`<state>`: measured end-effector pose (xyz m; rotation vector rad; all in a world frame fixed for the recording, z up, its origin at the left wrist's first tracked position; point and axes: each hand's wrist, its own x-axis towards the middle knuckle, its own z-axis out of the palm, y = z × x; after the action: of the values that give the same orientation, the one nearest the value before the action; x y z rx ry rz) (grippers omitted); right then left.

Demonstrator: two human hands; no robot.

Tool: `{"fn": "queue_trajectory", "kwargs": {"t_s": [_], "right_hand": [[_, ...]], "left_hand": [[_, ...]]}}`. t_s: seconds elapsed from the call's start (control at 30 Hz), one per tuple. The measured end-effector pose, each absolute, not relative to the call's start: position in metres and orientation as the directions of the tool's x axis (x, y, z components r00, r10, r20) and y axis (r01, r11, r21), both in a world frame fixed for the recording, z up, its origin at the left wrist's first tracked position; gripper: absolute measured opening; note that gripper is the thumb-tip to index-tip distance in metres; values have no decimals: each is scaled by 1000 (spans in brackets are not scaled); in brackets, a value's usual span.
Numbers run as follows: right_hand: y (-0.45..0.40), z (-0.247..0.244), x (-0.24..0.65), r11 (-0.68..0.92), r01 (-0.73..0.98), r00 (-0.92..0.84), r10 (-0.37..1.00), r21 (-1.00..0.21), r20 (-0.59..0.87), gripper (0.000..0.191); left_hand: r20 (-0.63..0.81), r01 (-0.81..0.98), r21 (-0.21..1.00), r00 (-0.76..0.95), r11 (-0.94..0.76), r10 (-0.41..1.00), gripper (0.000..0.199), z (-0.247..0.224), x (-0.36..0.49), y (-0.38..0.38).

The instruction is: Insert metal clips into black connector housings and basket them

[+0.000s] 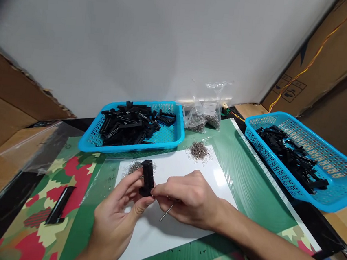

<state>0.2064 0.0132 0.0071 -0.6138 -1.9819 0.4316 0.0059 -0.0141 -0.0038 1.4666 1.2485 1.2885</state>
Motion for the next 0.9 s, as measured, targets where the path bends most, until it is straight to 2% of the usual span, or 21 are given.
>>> {"fn": "queue_trajectory", "kwargs": {"t_s": [0.27, 0.43, 0.63, 0.9], "right_hand": [[15, 8, 207, 780, 133, -368, 612, -611, 701, 15], [18, 7, 211, 772, 98, -408, 607, -628, 682, 17], [20, 9, 217, 747, 124, -485, 620, -653, 617, 19], [23, 11, 218, 692, 154, -458, 682, -705, 570, 25]], "left_hand": [[-2, -62, 998, 114, 9, 993, 55, 1, 3, -3], [-41, -49, 998, 94, 46, 995, 54, -3, 2, -3], [-93, 24, 995, 54, 92, 994, 62, -2, 2, -5], [-64, 21, 998, 182, 61, 981, 57, 2, 4, -9]]}}
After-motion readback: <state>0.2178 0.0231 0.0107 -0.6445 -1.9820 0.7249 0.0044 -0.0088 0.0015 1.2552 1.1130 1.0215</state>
